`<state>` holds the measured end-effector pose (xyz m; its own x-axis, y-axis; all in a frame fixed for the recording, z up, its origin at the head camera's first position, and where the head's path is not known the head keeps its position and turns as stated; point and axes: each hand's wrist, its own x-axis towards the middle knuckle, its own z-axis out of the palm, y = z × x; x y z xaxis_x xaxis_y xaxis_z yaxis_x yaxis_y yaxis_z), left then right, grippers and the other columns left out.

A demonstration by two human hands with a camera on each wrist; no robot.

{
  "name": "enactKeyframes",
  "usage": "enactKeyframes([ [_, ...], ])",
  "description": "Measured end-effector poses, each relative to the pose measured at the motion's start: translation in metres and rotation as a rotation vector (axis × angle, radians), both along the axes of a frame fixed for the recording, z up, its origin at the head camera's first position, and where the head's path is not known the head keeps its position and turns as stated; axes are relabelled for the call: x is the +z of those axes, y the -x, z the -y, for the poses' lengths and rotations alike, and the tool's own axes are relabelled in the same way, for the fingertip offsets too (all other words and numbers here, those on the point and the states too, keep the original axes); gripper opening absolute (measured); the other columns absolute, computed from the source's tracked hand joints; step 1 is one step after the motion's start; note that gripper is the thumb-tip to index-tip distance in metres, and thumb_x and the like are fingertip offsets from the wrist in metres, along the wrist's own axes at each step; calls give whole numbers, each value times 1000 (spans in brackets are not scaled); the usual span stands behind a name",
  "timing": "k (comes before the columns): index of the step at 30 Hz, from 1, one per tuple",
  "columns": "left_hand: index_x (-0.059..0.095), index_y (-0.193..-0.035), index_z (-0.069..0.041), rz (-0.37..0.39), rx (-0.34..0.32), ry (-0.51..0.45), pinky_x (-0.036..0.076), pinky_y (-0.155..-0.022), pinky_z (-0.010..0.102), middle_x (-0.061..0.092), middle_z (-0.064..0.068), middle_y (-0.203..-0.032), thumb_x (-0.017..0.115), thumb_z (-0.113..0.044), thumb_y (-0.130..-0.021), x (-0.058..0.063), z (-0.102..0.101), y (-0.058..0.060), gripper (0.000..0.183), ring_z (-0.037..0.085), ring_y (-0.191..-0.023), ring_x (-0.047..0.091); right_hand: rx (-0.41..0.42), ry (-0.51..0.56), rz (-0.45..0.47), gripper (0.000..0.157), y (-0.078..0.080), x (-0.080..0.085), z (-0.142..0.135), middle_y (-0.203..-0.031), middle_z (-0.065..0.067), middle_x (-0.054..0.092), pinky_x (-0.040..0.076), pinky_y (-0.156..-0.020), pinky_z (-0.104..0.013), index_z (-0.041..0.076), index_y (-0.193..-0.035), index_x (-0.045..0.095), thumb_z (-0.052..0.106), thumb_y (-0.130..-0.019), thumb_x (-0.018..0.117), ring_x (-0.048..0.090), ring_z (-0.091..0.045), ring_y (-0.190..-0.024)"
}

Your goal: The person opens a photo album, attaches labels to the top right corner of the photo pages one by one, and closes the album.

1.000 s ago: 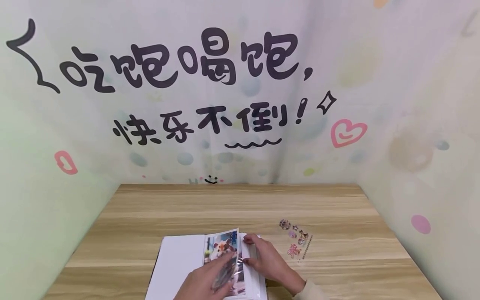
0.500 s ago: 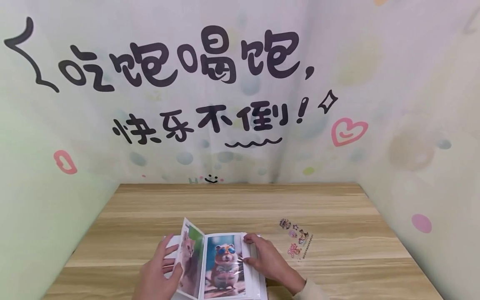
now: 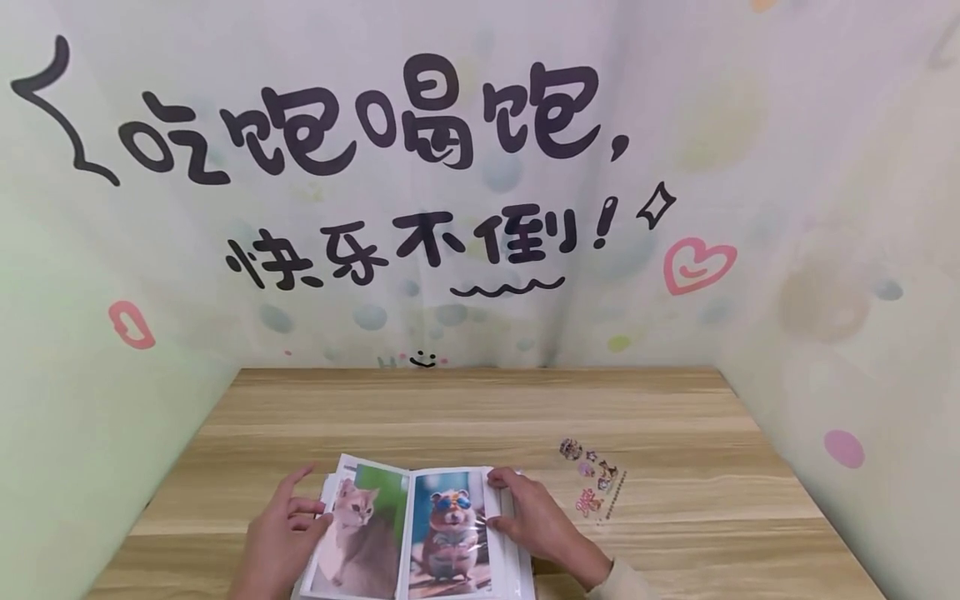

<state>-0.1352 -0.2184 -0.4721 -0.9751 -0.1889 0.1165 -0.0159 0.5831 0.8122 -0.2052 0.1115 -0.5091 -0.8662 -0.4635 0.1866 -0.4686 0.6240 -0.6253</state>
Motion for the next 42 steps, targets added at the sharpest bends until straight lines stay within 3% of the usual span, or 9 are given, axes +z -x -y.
enactKeyframes([
  [2, 38, -145, -6, 96, -1, -12, 53, -67, 22, 72, 8, -92, 72, 2, -84, -2, 6, 4, 71, 10, -77, 69, 1, 1, 6, 54, 0, -1, 0, -121, -13, 68, 49, -99, -47, 3, -124, 58, 10, -76, 82, 64, -32, -113],
  [6, 39, -144, -3, 171, -20, 0, 52, -66, 22, 71, 5, -88, 72, 2, -83, -9, 15, 9, 69, 12, -76, 68, 6, -4, 1, 53, 0, -2, -1, -121, -14, 68, 50, -99, -47, 2, -124, 58, 10, -76, 81, 64, -33, -113],
  [12, 43, -141, 0, 231, -36, 19, 50, -62, 23, 68, 3, -83, 74, 3, -80, -17, 21, 15, 68, 13, -73, 64, 19, -4, -15, 52, -1, -2, -3, -121, -13, 68, 49, -99, -46, 3, -124, 58, 11, -77, 81, 63, -32, -113],
  [20, 45, -137, 1, 255, -43, -5, 50, -56, 25, 67, 3, -79, 72, 5, -78, -24, 22, 18, 65, 14, -64, 62, 26, 54, 70, 53, 5, 3, -21, -129, -12, 63, 52, -96, -46, 4, -132, 56, 24, -87, 75, 61, -30, -115],
  [24, 44, -138, 2, 276, -48, 2, 49, -55, 26, 66, 2, -78, 72, 4, -79, -26, 23, 21, 66, 15, -64, 61, -32, 91, 70, 51, 11, 7, -41, -128, -11, 63, 51, -95, -51, 5, -131, 57, 25, -88, 74, 60, -30, -115],
  [32, 43, -139, 3, 315, -47, 22, 50, -55, 27, 66, 2, -79, 72, 1, -80, -28, 24, 23, 65, 16, -66, 61, -215, 118, 65, 44, 27, 11, -85, -125, -15, 65, 49, -97, -53, 2, -126, 61, 9, -85, 77, 59, -34, -117],
  [36, 43, -138, 4, 312, -49, 29, 50, -55, 27, 65, 2, -79, 72, 1, -81, -28, 23, 23, 65, 15, -66, 61, -320, 64, 61, 46, 33, 9, -106, -126, -18, 63, 47, -99, -56, 1, -127, 60, 9, -85, 76, 58, -39, -119],
  [42, 44, -138, 4, 301, -50, 26, 50, -55, 26, 65, 2, -78, 72, 1, -80, -29, 23, 21, 65, 16, -65, 61, -407, -37, 58, 49, 38, 4, -129, -124, -27, 60, 49, -94, -57, -3, -125, 59, 9, -82, 79, 57, -44, -115],
])
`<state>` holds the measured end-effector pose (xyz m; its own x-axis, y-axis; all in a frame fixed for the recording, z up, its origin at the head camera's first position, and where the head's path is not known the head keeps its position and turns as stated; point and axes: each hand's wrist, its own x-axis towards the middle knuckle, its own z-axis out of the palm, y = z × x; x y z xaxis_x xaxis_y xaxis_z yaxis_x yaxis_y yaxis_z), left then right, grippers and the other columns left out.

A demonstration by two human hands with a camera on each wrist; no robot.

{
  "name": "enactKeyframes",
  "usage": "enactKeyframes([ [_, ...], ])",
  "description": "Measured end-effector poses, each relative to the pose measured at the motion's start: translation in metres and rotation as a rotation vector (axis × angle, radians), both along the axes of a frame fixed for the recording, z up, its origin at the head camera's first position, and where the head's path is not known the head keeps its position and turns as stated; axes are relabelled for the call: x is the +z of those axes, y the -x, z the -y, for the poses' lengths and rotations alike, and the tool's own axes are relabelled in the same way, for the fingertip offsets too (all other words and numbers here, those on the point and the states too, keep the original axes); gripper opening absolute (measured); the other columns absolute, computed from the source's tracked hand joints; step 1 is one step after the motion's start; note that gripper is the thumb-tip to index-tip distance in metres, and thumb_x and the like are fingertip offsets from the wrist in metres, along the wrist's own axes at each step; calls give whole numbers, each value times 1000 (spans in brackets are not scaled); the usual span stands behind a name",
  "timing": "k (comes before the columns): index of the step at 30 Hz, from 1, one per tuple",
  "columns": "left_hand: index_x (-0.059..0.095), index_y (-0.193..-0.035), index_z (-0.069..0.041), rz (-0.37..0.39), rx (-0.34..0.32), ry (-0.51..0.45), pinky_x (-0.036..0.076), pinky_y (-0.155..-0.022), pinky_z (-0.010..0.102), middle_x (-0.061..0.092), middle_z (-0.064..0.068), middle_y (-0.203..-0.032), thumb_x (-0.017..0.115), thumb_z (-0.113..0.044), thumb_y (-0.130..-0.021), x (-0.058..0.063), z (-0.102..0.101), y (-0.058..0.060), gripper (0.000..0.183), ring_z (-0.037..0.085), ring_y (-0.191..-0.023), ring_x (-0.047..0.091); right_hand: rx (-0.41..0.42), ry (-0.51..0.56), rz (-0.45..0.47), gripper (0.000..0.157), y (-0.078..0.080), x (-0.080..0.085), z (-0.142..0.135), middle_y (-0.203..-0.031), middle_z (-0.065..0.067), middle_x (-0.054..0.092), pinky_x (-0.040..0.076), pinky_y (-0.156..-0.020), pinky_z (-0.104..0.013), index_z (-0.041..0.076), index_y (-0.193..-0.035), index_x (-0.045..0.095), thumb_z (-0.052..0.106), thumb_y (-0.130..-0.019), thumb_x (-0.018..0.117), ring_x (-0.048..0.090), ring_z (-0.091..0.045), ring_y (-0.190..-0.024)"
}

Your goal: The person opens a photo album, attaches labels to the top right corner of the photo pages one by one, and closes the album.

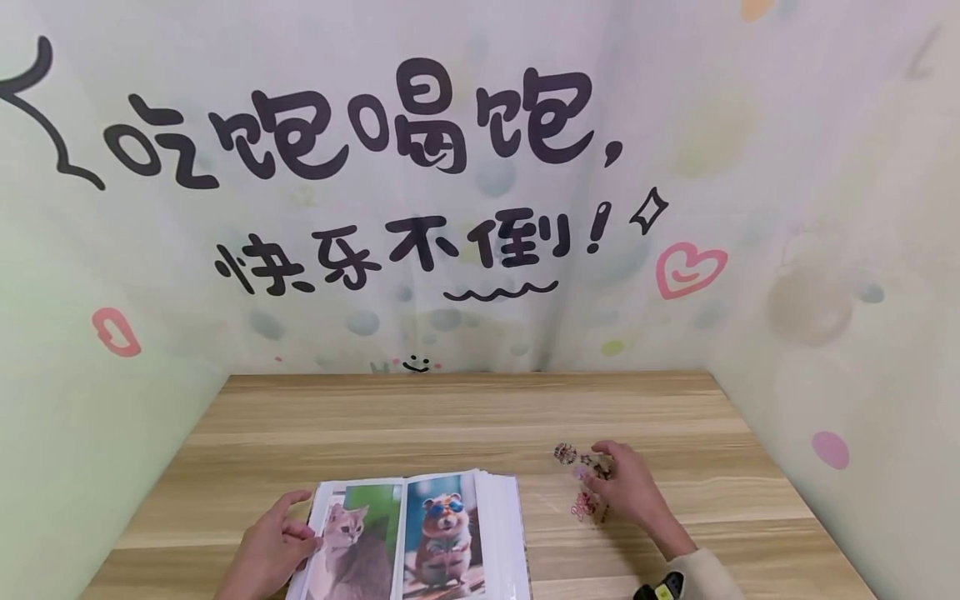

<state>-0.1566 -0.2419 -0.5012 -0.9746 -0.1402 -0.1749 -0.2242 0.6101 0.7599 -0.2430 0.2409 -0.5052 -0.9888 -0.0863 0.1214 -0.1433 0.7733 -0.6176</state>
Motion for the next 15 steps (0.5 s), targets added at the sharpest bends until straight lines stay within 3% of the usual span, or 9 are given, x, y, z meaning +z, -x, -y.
enactKeyframes([
  [8, 44, -138, 4, 3, 3, 6, 48, -55, 26, 64, 2, -77, 72, 1, -80, 0, 0, 1, 64, 16, -63, 59, -52, -50, 51, 55, 0, -6, -8, -120, -26, 58, 48, -85, -64, 0, -125, 59, 12, -77, 82, 56, -44, -110],
  [15, 44, -138, 4, 0, 7, 8, 48, -55, 26, 64, 1, -76, 72, 1, -80, 0, 0, 0, 65, 16, -62, 59, -51, -21, 29, 55, 1, -8, -9, -111, -25, 60, 54, -77, -48, -4, -122, 59, 6, -73, 84, 60, -36, -97],
])
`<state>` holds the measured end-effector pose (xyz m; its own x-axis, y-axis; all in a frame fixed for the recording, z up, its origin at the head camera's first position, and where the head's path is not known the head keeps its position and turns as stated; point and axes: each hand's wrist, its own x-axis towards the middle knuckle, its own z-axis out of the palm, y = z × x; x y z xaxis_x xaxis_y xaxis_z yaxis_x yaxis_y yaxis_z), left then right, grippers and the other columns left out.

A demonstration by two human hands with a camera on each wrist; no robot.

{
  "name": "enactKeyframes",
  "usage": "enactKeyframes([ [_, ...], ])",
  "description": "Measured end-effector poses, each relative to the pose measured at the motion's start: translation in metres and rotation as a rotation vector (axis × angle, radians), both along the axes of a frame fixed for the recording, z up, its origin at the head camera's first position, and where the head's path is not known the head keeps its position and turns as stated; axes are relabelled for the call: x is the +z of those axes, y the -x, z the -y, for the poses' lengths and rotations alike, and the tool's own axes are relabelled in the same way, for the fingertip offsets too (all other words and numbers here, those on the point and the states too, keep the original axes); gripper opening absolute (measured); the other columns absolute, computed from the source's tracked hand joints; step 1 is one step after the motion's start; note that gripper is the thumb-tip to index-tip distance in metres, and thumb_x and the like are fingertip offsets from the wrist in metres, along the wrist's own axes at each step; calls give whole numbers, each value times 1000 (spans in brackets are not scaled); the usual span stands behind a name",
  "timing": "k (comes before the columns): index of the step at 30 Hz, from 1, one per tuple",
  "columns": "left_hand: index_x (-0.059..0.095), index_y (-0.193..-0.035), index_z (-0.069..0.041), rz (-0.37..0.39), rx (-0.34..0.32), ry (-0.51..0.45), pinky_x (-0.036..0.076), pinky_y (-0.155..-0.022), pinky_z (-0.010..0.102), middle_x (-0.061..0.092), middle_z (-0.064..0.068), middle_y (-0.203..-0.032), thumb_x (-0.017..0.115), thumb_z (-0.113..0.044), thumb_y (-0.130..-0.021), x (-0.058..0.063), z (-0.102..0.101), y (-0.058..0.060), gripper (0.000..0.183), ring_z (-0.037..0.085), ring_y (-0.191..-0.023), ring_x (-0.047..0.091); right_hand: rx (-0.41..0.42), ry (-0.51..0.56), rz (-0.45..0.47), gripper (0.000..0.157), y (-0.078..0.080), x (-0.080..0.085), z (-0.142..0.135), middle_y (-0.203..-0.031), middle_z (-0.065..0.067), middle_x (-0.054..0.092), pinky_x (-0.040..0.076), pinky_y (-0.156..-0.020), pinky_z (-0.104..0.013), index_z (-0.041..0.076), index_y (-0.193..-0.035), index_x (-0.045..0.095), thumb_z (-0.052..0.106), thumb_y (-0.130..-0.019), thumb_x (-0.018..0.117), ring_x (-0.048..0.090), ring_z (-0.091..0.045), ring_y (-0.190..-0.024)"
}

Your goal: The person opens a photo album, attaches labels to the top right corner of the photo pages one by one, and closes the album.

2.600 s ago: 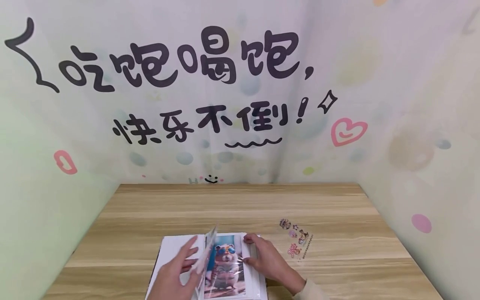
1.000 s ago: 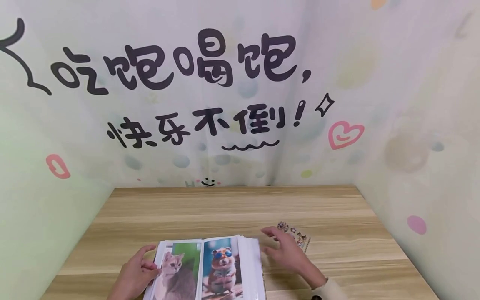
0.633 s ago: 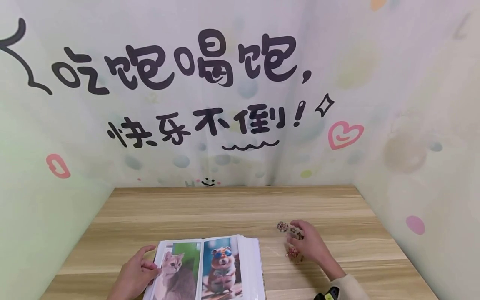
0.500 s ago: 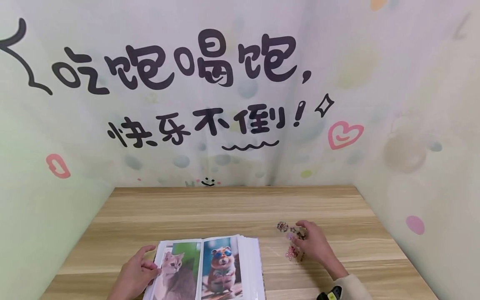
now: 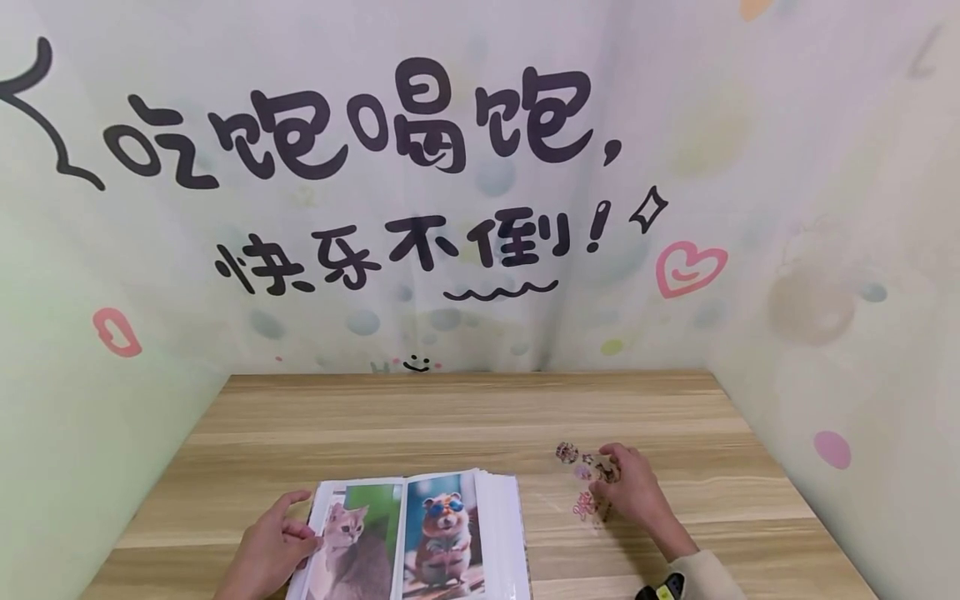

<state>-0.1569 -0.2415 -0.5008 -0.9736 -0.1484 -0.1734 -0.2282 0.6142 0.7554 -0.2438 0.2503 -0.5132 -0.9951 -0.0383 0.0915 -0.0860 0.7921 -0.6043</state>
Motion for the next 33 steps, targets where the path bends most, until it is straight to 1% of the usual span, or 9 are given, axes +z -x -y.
enactKeyframes([
  [3, 44, -138, 4, -1, 3, -1, 48, -55, 25, 64, 1, -77, 72, 1, -79, 0, 0, 0, 65, 16, -63, 59, 5, 8, -6, 55, 0, 0, 0, -109, -24, 60, 53, -72, -42, -4, -121, 59, 6, -73, 84, 59, -31, -92],
  [4, 44, -138, 4, -2, 3, -1, 49, -55, 25, 64, 1, -77, 72, 1, -79, 0, 0, 0, 65, 16, -63, 59, 4, 9, -6, 54, 0, 0, 0, -109, -24, 60, 53, -73, -43, -4, -121, 59, 5, -73, 84, 59, -31, -92],
  [7, 44, -138, 4, -3, 3, -3, 49, -55, 25, 64, 2, -77, 73, 2, -79, 0, 0, 0, 65, 16, -63, 59, 2, 12, -9, 53, -1, 0, 0, -108, -24, 61, 53, -76, -45, -4, -120, 59, 5, -73, 83, 59, -32, -93],
  [10, 43, -138, 4, -3, 4, -6, 49, -54, 26, 64, 2, -77, 73, 2, -79, 0, 0, 0, 66, 16, -63, 59, 5, 13, -11, 53, -2, 0, 1, -110, -24, 62, 53, -83, -51, -5, -119, 59, 3, -73, 83, 61, -36, -97],
  [15, 43, -138, 5, 0, 5, -7, 49, -54, 26, 64, 2, -77, 74, 1, -80, -1, 0, 0, 65, 16, -63, 59, -3, 14, -13, 51, -2, 0, 2, -110, -22, 65, 52, -88, -53, -7, -120, 59, 2, -75, 82, 62, -37, -99],
  [18, 43, -138, 4, 5, 5, -9, 49, -55, 26, 64, 2, -77, 73, 0, -81, -1, 0, 0, 65, 16, -63, 59, -13, 12, -22, 50, -3, -1, 2, -110, -22, 67, 52, -89, -52, -7, -119, 60, 1, -75, 82, 63, -37, -100],
  [25, 42, -139, 4, 22, 3, 16, 47, -58, 28, 65, 0, -79, 71, -4, -84, 0, 0, 2, 63, 16, -64, 58, -25, -8, -43, 53, -3, -4, 0, -110, -22, 68, 52, -87, -53, -5, -119, 60, 4, -73, 84, 64, -34, -97],
  [33, 42, -139, 4, 23, 8, 1, 46, -57, 27, 65, 0, -78, 71, -7, -86, 2, -1, 0, 61, 16, -63, 58, -41, -35, -77, 53, -3, -7, -3, -107, -18, 72, 49, -86, -55, -3, -120, 61, 7, -74, 84, 65, -33, -94],
])
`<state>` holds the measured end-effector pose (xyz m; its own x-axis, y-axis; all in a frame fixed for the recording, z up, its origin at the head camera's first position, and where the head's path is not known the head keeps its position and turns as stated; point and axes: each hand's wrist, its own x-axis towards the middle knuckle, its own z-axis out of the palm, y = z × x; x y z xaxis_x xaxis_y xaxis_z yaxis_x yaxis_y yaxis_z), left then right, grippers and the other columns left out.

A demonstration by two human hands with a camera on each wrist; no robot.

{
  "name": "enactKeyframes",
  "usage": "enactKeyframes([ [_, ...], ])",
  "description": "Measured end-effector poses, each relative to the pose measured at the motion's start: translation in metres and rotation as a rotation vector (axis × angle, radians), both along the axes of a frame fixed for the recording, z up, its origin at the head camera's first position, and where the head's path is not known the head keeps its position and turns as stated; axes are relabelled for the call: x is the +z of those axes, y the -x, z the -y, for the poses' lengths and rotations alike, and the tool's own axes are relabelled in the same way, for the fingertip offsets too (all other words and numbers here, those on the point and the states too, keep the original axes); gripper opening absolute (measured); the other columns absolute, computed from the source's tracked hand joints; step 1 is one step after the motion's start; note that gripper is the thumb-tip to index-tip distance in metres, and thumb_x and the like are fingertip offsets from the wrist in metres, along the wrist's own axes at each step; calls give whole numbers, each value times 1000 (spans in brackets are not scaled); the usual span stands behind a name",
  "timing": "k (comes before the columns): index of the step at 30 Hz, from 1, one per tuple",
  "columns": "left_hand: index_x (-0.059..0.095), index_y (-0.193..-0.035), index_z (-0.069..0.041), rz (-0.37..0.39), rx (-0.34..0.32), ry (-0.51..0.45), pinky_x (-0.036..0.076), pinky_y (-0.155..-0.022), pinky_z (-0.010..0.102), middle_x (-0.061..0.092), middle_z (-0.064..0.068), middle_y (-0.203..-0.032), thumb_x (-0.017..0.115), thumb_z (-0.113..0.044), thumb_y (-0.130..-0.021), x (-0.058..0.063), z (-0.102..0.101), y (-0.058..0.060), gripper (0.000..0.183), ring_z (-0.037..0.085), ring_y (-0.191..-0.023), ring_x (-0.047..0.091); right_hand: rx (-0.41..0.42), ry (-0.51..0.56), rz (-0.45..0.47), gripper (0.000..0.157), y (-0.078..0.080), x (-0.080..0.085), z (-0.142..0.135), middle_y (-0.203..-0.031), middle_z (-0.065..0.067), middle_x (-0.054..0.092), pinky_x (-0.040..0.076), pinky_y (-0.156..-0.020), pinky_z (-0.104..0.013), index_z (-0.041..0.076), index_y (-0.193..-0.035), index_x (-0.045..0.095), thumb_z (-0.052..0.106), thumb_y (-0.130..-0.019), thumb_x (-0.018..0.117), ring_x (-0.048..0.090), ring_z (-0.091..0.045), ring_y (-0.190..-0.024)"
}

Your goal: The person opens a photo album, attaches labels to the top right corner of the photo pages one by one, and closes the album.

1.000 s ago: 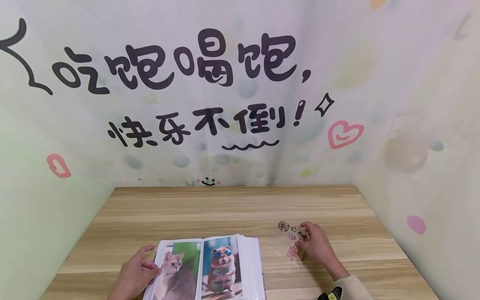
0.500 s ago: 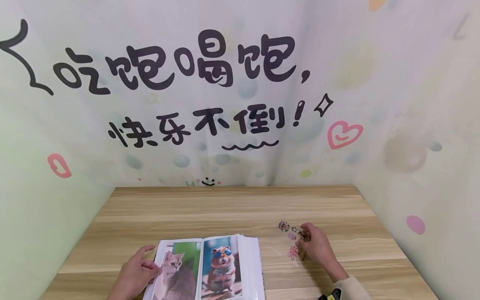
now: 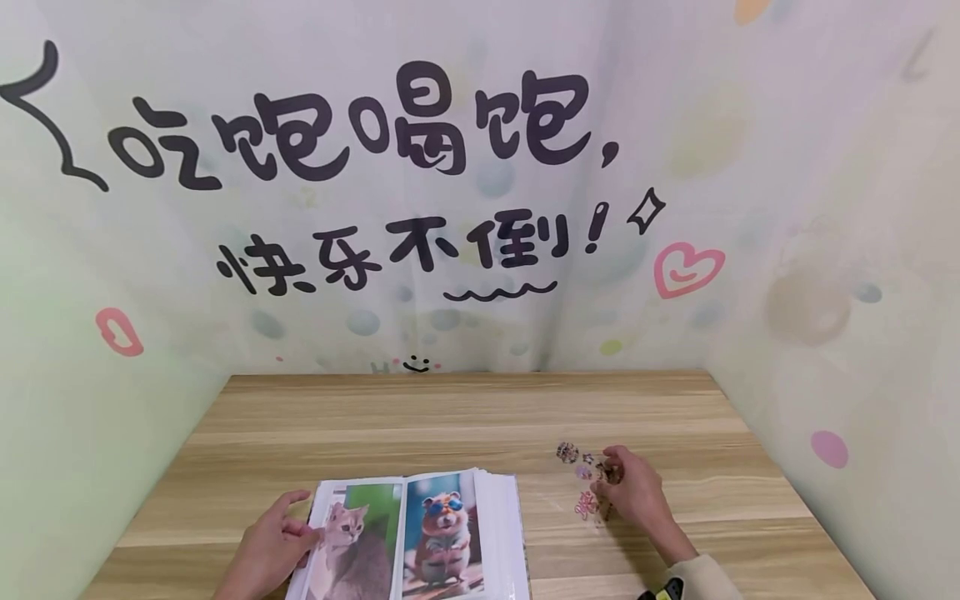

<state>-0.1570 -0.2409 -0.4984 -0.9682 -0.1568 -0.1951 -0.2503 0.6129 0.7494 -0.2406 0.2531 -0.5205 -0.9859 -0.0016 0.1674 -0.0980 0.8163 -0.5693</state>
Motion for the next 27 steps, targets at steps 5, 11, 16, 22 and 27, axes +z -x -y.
enactKeyframes([
  [5, 41, -140, 4, 9, 4, -17, 46, -57, 28, 66, 1, -80, 70, -10, -88, 0, 1, 0, 61, 16, -63, 59, 1, 23, -11, 51, 0, 0, -1, -106, -18, 72, 46, -91, -58, -4, -121, 60, 4, -75, 81, 64, -38, -100],
  [11, 41, -140, 4, 11, 1, -13, 46, -57, 28, 66, 1, -82, 69, -13, -89, 0, 1, 0, 60, 16, -63, 60, -2, 48, 2, 56, 0, 1, 0, -100, -13, 71, 49, -89, -55, -3, -124, 59, 3, -74, 82, 66, -30, -93],
  [16, 43, -139, 4, 4, -10, 16, 51, -61, 31, 69, 4, -89, 68, -17, -91, 3, 2, 0, 59, 17, -71, 63, 10, 87, 6, 58, 2, 4, 4, -96, -10, 65, 50, -86, -51, -2, -124, 59, -1, -71, 82, 63, -25, -90],
  [22, 44, -138, 4, -23, -38, 81, 53, -76, 43, 70, 7, -98, 67, -24, -93, 6, 3, 1, 58, 23, -88, 66, 21, 162, 50, 64, 2, 5, 6, -115, -22, 57, 54, -86, -51, -3, -130, 55, -5, -71, 79, 60, -38, -105],
  [27, 45, -138, 4, -60, -36, 64, 53, -73, 35, 69, 6, -98, 67, -20, -92, 4, 1, 1, 55, 19, -87, 66, 35, 162, 73, 68, 3, 3, 4, -119, -24, 58, 53, -86, -50, -1, -132, 56, -3, -70, 82, 59, -36, -104],
])
